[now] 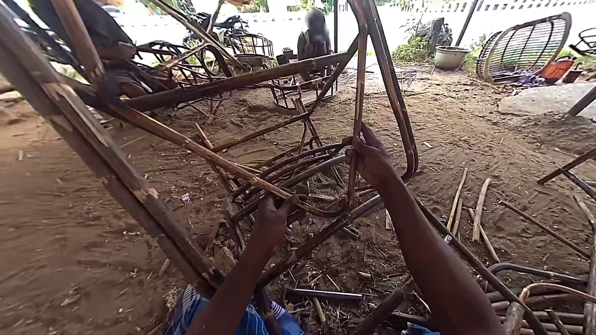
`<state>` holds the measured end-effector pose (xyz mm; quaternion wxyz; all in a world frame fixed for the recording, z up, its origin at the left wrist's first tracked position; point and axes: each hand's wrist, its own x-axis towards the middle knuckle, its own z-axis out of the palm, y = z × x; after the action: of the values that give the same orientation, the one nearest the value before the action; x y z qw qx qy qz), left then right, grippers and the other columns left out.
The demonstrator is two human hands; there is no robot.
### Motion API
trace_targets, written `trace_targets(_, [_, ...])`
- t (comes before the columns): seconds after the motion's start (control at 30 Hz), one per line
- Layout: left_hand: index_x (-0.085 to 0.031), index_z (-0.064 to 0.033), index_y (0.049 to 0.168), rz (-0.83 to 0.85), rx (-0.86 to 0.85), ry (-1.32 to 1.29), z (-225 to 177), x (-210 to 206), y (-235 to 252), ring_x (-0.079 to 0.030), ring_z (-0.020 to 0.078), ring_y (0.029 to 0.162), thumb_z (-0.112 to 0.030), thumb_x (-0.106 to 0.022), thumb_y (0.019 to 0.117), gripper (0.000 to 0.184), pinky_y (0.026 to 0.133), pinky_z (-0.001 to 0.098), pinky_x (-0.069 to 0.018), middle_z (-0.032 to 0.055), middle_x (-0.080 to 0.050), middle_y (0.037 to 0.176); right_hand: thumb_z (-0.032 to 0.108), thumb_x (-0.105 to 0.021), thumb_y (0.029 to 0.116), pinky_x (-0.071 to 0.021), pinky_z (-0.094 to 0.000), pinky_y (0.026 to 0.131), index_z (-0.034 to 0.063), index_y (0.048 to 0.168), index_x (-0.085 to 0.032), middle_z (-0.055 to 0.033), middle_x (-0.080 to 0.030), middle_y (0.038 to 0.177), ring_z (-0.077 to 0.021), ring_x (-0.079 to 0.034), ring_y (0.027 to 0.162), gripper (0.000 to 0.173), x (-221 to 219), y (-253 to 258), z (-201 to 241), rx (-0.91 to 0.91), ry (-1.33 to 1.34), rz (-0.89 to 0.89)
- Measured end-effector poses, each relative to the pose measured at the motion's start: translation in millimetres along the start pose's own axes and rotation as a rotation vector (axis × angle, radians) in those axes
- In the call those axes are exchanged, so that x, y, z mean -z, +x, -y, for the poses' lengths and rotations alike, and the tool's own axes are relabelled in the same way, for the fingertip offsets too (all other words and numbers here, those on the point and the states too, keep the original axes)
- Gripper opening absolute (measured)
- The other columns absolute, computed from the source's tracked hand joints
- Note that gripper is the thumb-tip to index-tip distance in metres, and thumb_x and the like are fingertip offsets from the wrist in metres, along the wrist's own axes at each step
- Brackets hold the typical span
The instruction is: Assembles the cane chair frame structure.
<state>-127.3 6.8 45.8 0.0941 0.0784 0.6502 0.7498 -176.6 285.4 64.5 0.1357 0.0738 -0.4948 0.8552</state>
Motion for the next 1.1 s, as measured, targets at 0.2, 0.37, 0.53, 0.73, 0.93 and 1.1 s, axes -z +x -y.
trace_targets(0.2, [-0.046, -0.0046, 0.14, 0.013, 0.005, 0.004, -1.3, 1.4, -1.4, -0.074, 0.0313, 0.104, -0.009, -0.058, 0.1038, 0.038, 0.089, 0.0433, -0.0638, 0.0164, -0.071, 0.121, 0.009, -0.044, 0.1092, -0.0558, -0.0283, 0.061, 0.0232, 0.163, -0.025, -0.0133, -0.065, 0.111, -0.0155, -0.062, 0.069, 0.058, 0.0, 0.1, 1.6, -0.014, 0.004, -0.002])
trace_targets(0.37, [-0.048, -0.0039, 0.136, 0.018, -0.005, 0.003, -3.6, -0.7, -6.7, -0.075, 0.0312, 0.101, -0.008, -0.057, 0.1042, 0.034, 0.09, 0.0429, -0.0633, 0.0167, -0.072, 0.12, 0.01, -0.044, 0.1094, -0.0563, -0.0286, 0.061, 0.0214, 0.163, -0.024, -0.0137, -0.065, 0.112, -0.016, -0.063, 0.069, 0.058, 0.5, -0.1, 5.2, 0.005, -0.017, 0.01])
trace_targets(0.53, [-0.049, -0.0031, 0.137, 0.01, -0.019, 0.001, -3.8, 0.4, -5.7, -0.074, 0.0322, 0.104, -0.006, -0.058, 0.1035, 0.035, 0.091, 0.045, -0.0629, 0.0163, -0.071, 0.121, 0.009, -0.043, 0.1096, -0.0552, -0.028, 0.063, 0.022, 0.163, -0.024, -0.0122, -0.065, 0.11, -0.0142, -0.061, 0.068, 0.058, -1.5, -2.1, 2.2, 0.019, -0.003, 0.02])
trace_targets(0.73, [-0.048, -0.0037, 0.137, 0.032, -0.01, -0.011, -1.5, 3.1, -3.7, -0.074, 0.032, 0.103, -0.008, -0.057, 0.104, 0.034, 0.092, 0.0451, -0.0625, 0.0165, -0.071, 0.121, 0.01, -0.043, 0.1097, -0.0556, -0.0288, 0.062, 0.023, 0.162, -0.026, -0.0123, -0.065, 0.109, -0.0148, -0.061, 0.069, 0.057, 0.1, -2.4, 1.7, 0.016, 0.007, 0.023])
trace_targets(0.93, [-0.048, -0.0044, 0.136, 0.03, -0.02, 0.002, -0.8, 4.1, -2.1, -0.074, 0.0311, 0.102, -0.008, -0.059, 0.1032, 0.035, 0.09, 0.0435, -0.0636, 0.0163, -0.071, 0.12, 0.01, -0.042, 0.11, -0.0559, -0.028, 0.063, 0.0209, 0.162, -0.025, -0.0115, -0.065, 0.11, -0.0142, -0.062, 0.07, 0.055, 1.9, 0.9, -1.9, 0.046, 0.005, 0.051])
trace_targets(1.1, [-0.047, -0.0039, 0.137, 0.028, -0.008, -0.02, -1.8, 3.2, -2.3, -0.074, 0.031, 0.102, -0.006, -0.057, 0.1035, 0.035, 0.09, 0.0435, -0.0634, 0.0166, -0.071, 0.12, 0.01, -0.042, 0.1098, -0.0557, -0.0279, 0.064, 0.0211, 0.162, -0.025, -0.0116, -0.065, 0.11, -0.0141, -0.061, 0.07, 0.056, 1.8, 0.2, -2.4, 0.052, 0.01, 0.042])
